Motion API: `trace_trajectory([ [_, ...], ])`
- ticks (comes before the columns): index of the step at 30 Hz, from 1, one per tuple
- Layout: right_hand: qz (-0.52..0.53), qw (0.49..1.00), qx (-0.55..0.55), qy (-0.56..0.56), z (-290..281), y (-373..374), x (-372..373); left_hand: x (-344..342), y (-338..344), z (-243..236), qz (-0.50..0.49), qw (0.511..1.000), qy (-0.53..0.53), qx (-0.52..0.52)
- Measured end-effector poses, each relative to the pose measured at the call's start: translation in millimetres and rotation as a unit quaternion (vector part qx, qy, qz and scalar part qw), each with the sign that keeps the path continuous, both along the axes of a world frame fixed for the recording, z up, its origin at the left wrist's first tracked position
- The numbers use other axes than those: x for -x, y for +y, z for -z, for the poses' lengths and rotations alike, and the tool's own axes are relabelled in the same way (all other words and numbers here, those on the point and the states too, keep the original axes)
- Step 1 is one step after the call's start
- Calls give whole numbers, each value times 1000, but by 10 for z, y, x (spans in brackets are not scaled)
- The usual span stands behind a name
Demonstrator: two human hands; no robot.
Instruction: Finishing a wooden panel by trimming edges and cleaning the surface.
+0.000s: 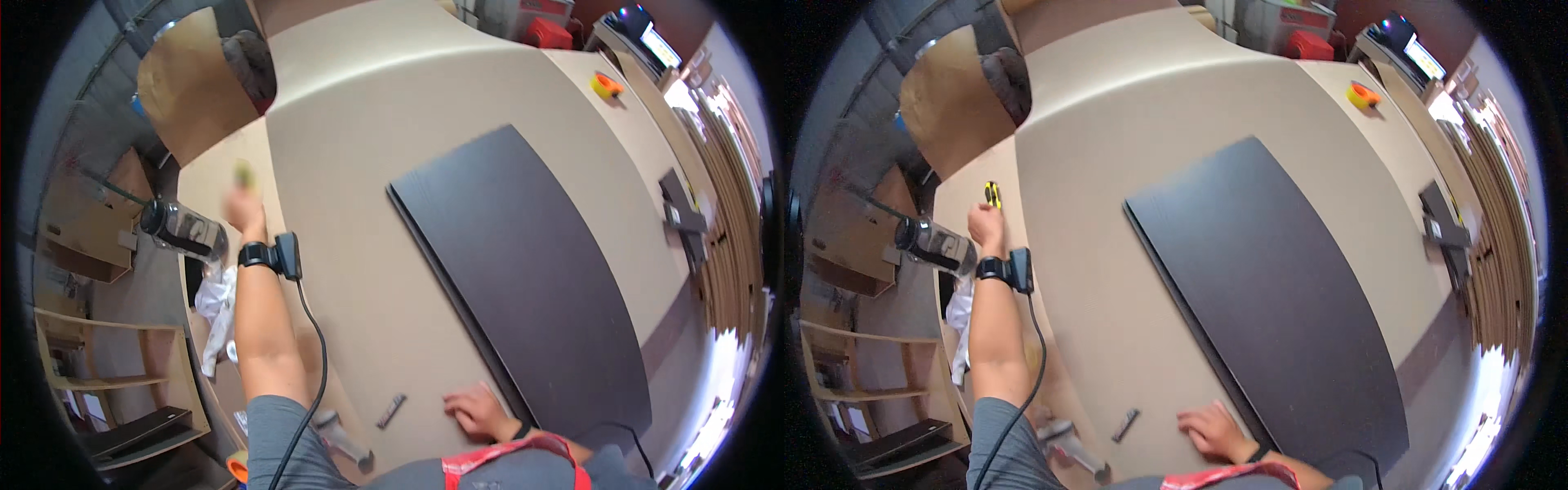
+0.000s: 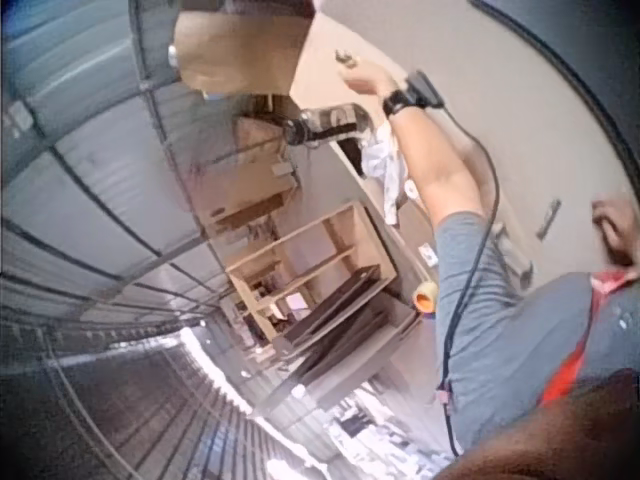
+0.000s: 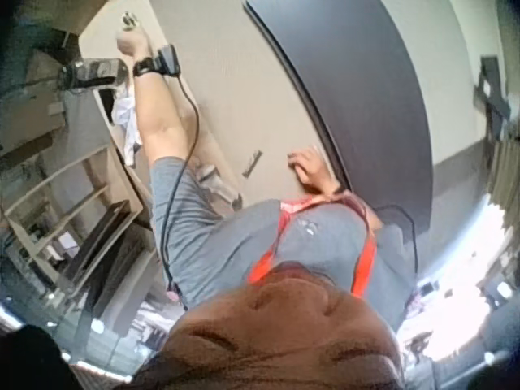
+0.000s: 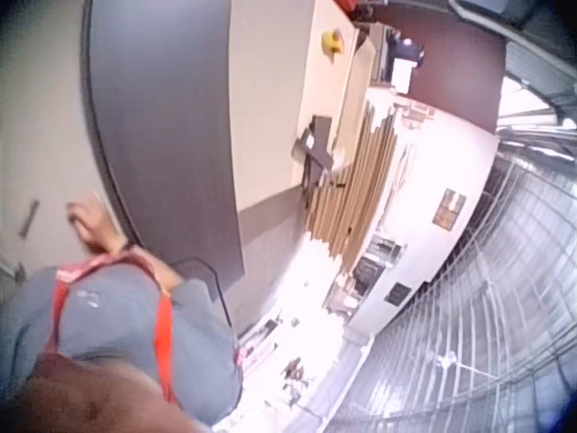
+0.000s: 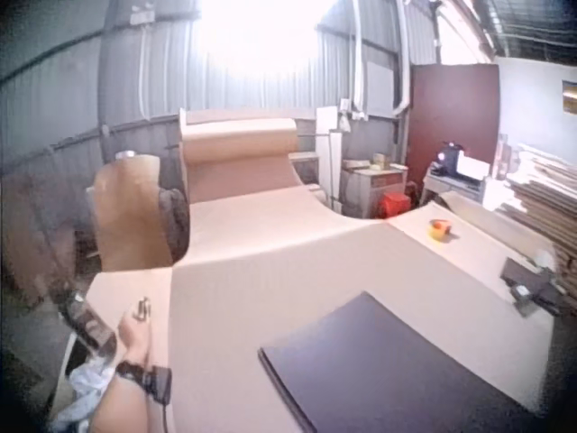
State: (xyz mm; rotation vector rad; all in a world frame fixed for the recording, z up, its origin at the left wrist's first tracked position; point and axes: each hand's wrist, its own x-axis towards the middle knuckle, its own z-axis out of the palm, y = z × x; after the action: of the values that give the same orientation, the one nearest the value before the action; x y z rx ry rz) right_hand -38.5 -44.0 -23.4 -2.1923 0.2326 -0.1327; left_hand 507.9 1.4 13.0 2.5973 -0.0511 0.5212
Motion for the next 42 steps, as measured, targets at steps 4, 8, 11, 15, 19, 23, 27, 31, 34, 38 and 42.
trace_trajectory([
  [4,-6,1000,-1,-1,-66,2,-45,643,-86,-479,85,929,59,356],
  [8,31,997,-1,-71,-328,-44,-60,1946,-238,-1041,283,849,124,428],
  [11,122,957,204,-165,-863,-50,144,2888,-38,-1186,427,780,225,398],
  [15,155,934,308,-96,-1228,-55,488,3798,275,-1022,527,643,468,299],
  [19,71,979,193,-11,-1257,34,792,4293,529,-601,564,441,640,281],
  [23,68,997,28,30,-1027,286,1187,4530,644,-409,531,393,711,243],
  [27,151,974,52,159,-1055,210,1313,4519,746,-76,550,662,468,202],
  [31,216,949,128,189,-1052,-13,1323,4484,677,248,556,799,178,145],
  [34,208,940,198,182,-1069,-188,1129,4524,625,369,557,822,71,92],
  [38,192,945,238,112,-906,-387,758,4575,604,357,540,839,45,49],
  [42,146,936,302,111,-858,-528,447,4552,614,363,548,834,51,43],
])
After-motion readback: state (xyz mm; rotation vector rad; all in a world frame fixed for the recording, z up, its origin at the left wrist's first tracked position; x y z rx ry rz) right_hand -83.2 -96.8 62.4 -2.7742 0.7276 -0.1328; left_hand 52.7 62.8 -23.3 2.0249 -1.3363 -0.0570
